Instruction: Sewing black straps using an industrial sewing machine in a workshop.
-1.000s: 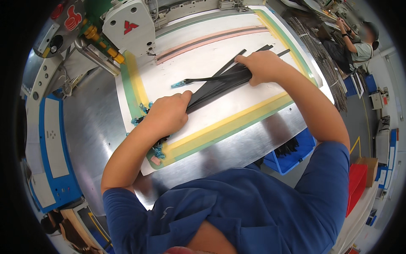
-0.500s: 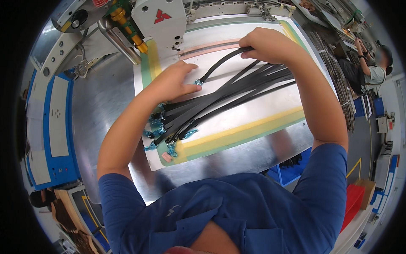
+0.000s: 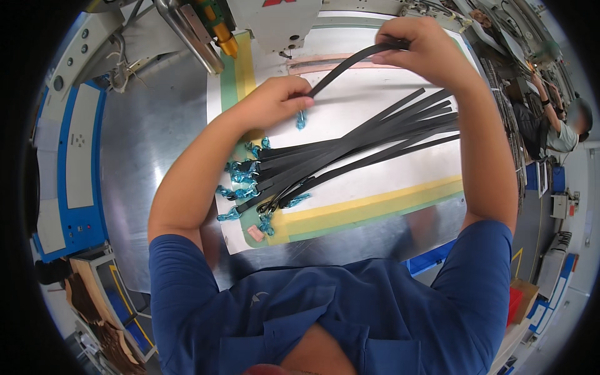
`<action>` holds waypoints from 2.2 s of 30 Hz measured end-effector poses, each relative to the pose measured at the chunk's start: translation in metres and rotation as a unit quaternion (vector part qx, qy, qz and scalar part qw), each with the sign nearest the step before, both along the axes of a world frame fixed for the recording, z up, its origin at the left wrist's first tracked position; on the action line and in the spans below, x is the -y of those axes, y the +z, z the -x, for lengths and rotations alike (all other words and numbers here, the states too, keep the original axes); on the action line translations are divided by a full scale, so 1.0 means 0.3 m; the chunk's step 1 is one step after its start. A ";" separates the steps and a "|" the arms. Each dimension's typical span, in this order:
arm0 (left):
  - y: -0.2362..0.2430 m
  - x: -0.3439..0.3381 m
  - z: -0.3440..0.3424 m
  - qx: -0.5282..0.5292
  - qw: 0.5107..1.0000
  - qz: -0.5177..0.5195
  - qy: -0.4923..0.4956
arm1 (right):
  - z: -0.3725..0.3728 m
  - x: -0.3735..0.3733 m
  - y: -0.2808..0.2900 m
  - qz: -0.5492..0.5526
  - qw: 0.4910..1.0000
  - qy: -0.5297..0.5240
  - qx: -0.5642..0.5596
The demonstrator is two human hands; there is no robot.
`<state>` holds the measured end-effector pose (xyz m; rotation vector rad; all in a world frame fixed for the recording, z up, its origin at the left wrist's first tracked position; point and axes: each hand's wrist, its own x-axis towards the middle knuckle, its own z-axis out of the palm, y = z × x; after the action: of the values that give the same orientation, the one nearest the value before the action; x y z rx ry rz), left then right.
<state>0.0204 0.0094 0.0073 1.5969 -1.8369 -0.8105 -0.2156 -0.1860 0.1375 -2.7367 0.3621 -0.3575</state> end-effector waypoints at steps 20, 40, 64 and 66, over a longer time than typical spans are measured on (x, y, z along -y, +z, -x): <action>-0.069 -0.003 -0.012 0.299 0.888 0.314 0.157 | -0.221 -0.058 -0.257 -0.257 0.948 0.022 -0.187; -0.093 0.049 -0.058 0.261 0.917 0.228 0.195 | -0.296 0.016 -0.456 0.030 0.997 0.061 0.043; -0.062 0.041 -0.036 0.372 0.892 0.204 0.157 | -0.317 -0.016 -0.469 0.081 0.995 0.051 0.025; -0.064 0.042 -0.037 0.364 0.894 0.208 0.159 | -0.314 -0.021 -0.461 0.085 0.995 0.049 0.022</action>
<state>0.0316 -0.0032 -0.0121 1.9649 -1.9415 0.3807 -0.1214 -0.1797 -0.0009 -2.8928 0.1934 -0.4398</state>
